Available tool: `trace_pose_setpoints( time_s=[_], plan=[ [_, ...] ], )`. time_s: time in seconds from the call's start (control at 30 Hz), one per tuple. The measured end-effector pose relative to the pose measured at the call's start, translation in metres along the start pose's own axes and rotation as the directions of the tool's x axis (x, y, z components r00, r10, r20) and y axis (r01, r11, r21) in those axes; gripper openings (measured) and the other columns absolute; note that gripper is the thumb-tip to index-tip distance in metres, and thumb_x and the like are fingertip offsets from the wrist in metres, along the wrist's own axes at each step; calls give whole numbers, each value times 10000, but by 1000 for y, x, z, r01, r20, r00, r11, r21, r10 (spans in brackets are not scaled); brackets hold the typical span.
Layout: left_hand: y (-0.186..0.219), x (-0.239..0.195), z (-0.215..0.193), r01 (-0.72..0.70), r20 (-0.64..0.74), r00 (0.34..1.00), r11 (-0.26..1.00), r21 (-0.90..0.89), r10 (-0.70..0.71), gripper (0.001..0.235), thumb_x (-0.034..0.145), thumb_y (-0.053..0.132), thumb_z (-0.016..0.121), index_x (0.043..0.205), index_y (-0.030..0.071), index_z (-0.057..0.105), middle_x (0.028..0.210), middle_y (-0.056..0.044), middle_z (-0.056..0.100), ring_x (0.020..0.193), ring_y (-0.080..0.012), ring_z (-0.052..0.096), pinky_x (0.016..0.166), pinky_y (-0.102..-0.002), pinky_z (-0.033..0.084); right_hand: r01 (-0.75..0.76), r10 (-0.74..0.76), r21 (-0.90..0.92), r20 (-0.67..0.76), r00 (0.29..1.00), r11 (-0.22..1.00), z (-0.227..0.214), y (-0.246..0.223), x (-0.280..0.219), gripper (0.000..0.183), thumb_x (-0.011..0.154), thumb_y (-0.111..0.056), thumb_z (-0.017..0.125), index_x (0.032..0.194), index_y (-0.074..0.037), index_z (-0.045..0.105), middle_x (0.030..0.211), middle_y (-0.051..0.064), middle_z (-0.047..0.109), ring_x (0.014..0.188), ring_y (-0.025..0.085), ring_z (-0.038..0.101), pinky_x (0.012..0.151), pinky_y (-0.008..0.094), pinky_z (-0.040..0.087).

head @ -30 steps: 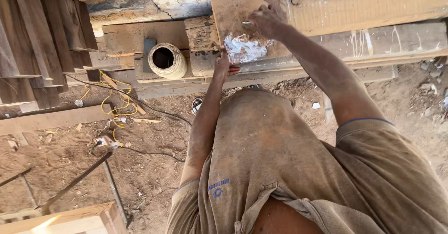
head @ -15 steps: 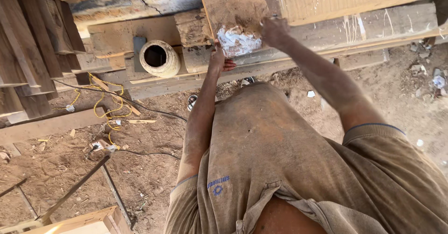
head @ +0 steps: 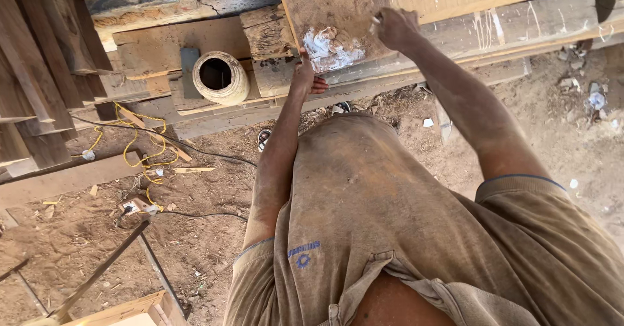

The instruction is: The person mixes a white paste on a wooden board using a putty knife, then applies the paste to a wooden frame on the ground. The person repeatedly dips the knife into a container to gather more paste and continues spreading it onto the frame.

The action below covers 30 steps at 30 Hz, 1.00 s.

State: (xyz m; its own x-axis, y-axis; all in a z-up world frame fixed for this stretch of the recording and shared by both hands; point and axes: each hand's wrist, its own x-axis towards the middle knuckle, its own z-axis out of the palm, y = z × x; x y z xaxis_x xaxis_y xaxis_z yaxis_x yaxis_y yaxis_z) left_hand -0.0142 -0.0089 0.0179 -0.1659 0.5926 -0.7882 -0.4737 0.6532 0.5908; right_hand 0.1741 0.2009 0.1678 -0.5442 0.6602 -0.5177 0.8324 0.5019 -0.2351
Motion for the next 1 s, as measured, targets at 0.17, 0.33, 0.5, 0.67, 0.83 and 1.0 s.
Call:
trace_pose_setpoints(
  time_s=[0.17,0.33,0.5,0.67,0.83,1.0],
  plan=[
    [-1,8,2,34,55,998,999,-24,-32,1073,1033,793,129,1439,-133,489,777,-183,719,680,-274,798,559,-378,697,22,-42,-266,-71,997,964,41,11,-8,401,1098,-297,458,1403,-49,539,1067,157,632,756,224,562,652,428,464],
    [0,2,-4,-1,42,999,1000,20,0,998,944,760,133,1462,-41,428,761,-183,711,661,-290,791,558,-392,701,-78,59,-53,-308,950,996,106,-33,23,338,1073,-284,520,1301,-41,576,1055,137,651,830,213,589,723,421,510],
    [-4,-1,-4,-31,61,998,999,32,29,1001,845,771,137,1517,58,338,752,-193,707,638,-298,765,551,-402,687,0,81,266,-294,952,964,99,-18,34,283,1048,-271,583,1199,-34,612,1043,117,670,905,202,616,794,414,557],
    [3,8,-1,42,88,995,997,62,-48,1065,906,815,93,1528,-4,371,798,-195,718,668,-280,773,552,-389,675,-175,223,263,-166,960,949,79,-2,13,416,1087,-408,640,1179,-3,613,1074,172,673,865,233,604,704,371,545],
    [6,2,-8,70,125,989,991,113,-84,1092,1017,815,35,1484,-85,440,791,-182,753,634,-254,789,520,-358,688,-167,-514,-608,-763,392,776,120,-64,34,336,1012,-461,413,1043,-148,529,1027,81,649,906,142,662,719,325,618],
    [14,-5,-9,22,172,984,993,119,-43,1009,906,808,67,1630,118,203,832,-168,759,672,-257,787,561,-362,666,-178,172,-282,-46,984,943,106,-84,59,220,1061,-100,593,1262,-21,631,1003,98,640,791,141,523,782,339,481]
  ],
)
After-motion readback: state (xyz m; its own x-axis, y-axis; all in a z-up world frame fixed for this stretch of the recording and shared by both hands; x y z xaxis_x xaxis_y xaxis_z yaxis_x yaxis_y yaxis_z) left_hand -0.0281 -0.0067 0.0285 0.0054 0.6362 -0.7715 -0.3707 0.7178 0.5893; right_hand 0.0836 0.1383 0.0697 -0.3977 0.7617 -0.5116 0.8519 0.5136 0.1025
